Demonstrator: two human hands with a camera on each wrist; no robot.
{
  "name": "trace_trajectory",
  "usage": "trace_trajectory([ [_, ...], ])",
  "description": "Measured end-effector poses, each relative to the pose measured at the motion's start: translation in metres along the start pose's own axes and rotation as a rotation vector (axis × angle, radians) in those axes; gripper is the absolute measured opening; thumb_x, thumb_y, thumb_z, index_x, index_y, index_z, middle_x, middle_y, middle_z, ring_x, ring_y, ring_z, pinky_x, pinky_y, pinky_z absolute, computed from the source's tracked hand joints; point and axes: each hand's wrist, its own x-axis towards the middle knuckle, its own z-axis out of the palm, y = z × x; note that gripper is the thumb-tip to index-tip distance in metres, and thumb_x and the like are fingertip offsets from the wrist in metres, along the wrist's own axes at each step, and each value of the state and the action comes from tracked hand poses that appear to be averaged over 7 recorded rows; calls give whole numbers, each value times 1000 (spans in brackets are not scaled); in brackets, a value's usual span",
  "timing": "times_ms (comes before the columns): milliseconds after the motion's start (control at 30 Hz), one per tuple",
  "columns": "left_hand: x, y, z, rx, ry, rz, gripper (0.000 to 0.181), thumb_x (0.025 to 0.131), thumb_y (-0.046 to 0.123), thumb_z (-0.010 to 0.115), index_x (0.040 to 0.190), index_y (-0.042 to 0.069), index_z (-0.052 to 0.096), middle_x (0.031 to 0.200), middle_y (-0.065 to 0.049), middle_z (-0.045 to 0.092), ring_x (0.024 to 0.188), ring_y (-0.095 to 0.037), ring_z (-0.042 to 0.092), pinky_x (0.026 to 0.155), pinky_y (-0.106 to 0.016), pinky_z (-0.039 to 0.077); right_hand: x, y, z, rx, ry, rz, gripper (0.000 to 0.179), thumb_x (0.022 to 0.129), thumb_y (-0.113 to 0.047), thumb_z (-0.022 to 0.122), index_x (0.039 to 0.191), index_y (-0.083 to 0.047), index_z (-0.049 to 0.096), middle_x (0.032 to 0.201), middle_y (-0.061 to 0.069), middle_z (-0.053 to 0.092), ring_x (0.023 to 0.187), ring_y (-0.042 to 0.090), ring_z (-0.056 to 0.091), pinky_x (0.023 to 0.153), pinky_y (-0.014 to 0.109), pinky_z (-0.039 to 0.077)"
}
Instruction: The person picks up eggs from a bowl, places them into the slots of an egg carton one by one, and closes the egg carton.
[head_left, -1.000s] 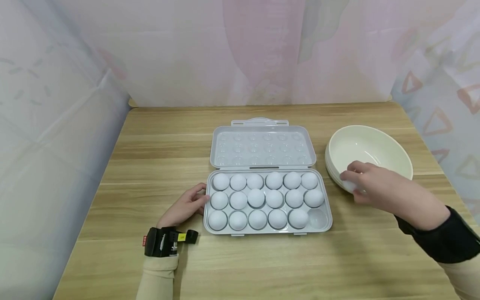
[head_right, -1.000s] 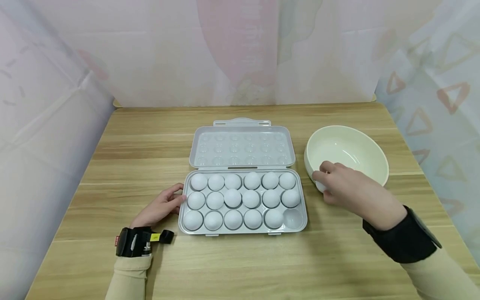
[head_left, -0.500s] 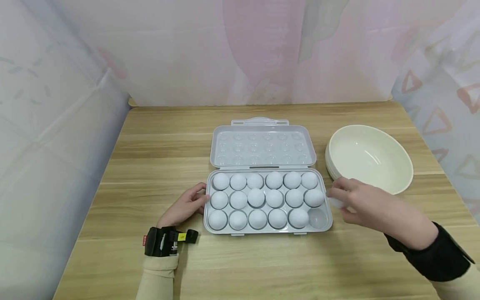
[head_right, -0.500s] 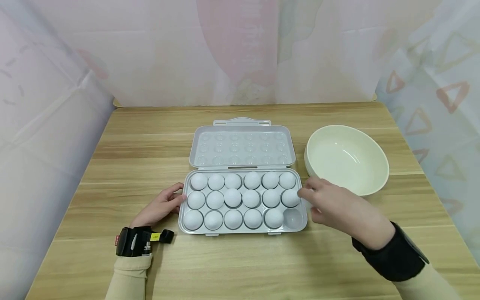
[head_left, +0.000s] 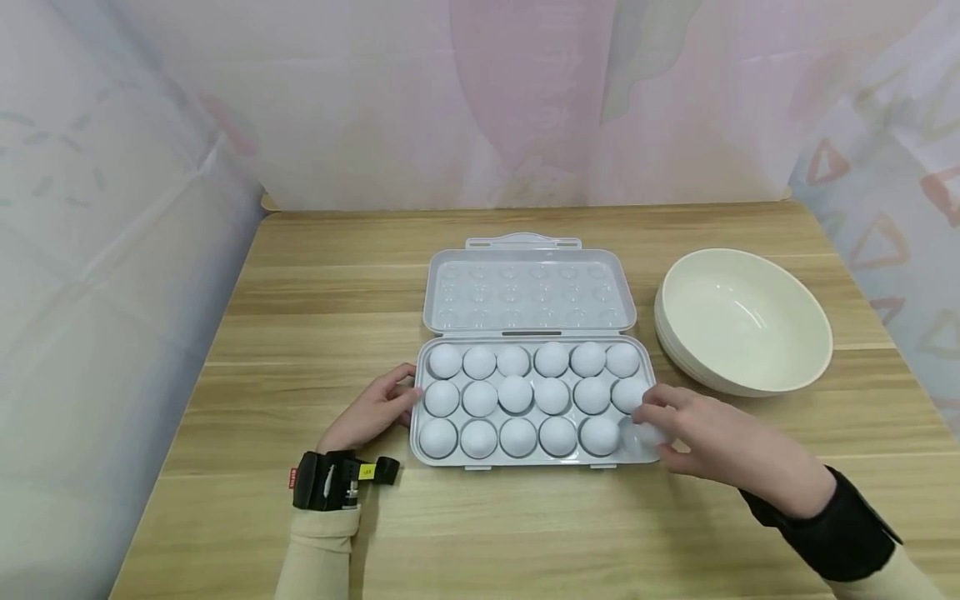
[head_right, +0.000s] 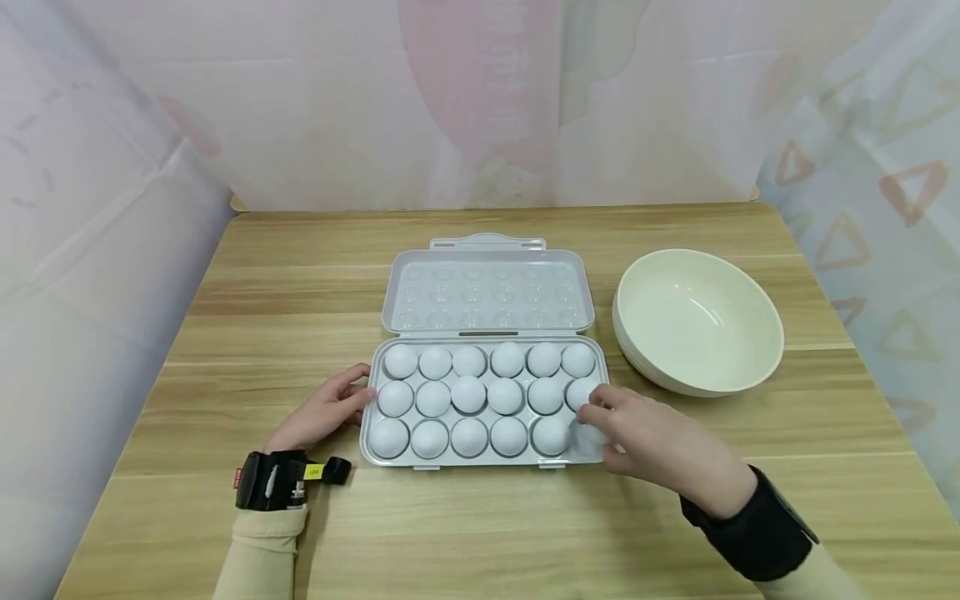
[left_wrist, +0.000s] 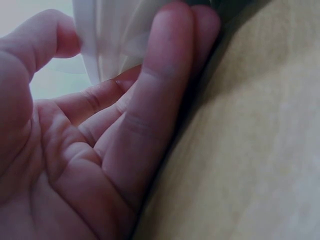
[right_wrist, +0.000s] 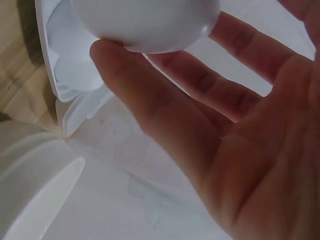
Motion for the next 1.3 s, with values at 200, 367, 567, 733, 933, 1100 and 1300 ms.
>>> trace_trajectory([
  [200, 0, 1, 0, 7, 5, -7, 27, 97, 21, 47, 119, 5, 45, 101, -29, 63, 75, -27, 65, 66, -37, 56, 0, 2, 9, 70, -36, 21, 32, 67, -2, 66, 96, -13, 62, 96, -2, 56, 72, 6, 52, 58, 22, 48],
  [367, 0, 2, 0, 25, 12, -8, 27, 97, 20, 47, 119, 5, 45, 101, -29, 63, 76, -26, 65, 66, -37, 56, 1, 10, 13, 97, -67, 7, 31, 67, -3, 67, 96, -13, 62, 95, -4, 57, 72, 4, 51, 59, 22, 48],
  [567, -1, 3, 0, 7, 6, -7, 28, 97, 21, 47, 119, 4, 45, 101, -29, 63, 75, -27, 65, 66, -37, 56, 5, 17, 12, 93, -144, -39, 31, 67, -3, 66, 97, -11, 62, 94, -4, 58, 77, 7, 53, 63, 25, 49],
  [733, -1, 4, 0, 11, 5, -11, 28, 97, 21, 47, 119, 4, 45, 102, -29, 63, 75, -26, 66, 67, -37, 56, 9, 19, 10, 98, -189, -73, 33, 66, -3, 67, 97, -13, 62, 94, -4, 58, 77, 8, 53, 63, 25, 49],
  [933, 1, 4, 0, 30, 5, -15, 26, 97, 20, 46, 119, 5, 46, 103, -28, 62, 79, -26, 65, 67, -38, 56, 9, 21, 12, 114, -209, -87, 33, 68, -3, 68, 98, -14, 61, 92, -5, 59, 73, 7, 52, 61, 24, 48],
  [1100, 1, 3, 0, 29, 5, -18, 27, 97, 21, 47, 119, 5, 46, 103, -28, 63, 77, -26, 65, 67, -38, 56, 8, 22, 13, 149, -224, -82, 33, 70, -1, 69, 99, -15, 59, 91, -5, 62, 70, 6, 52, 58, 22, 48],
  [1300, -1, 1, -1, 10, 2, -15, 28, 97, 22, 47, 119, 4, 45, 101, -28, 63, 75, -27, 66, 67, -38, 56, 8, 22, 12, 96, -219, -94, 34, 71, 1, 69, 100, -14, 62, 95, -2, 66, 83, 10, 59, 67, 30, 52],
])
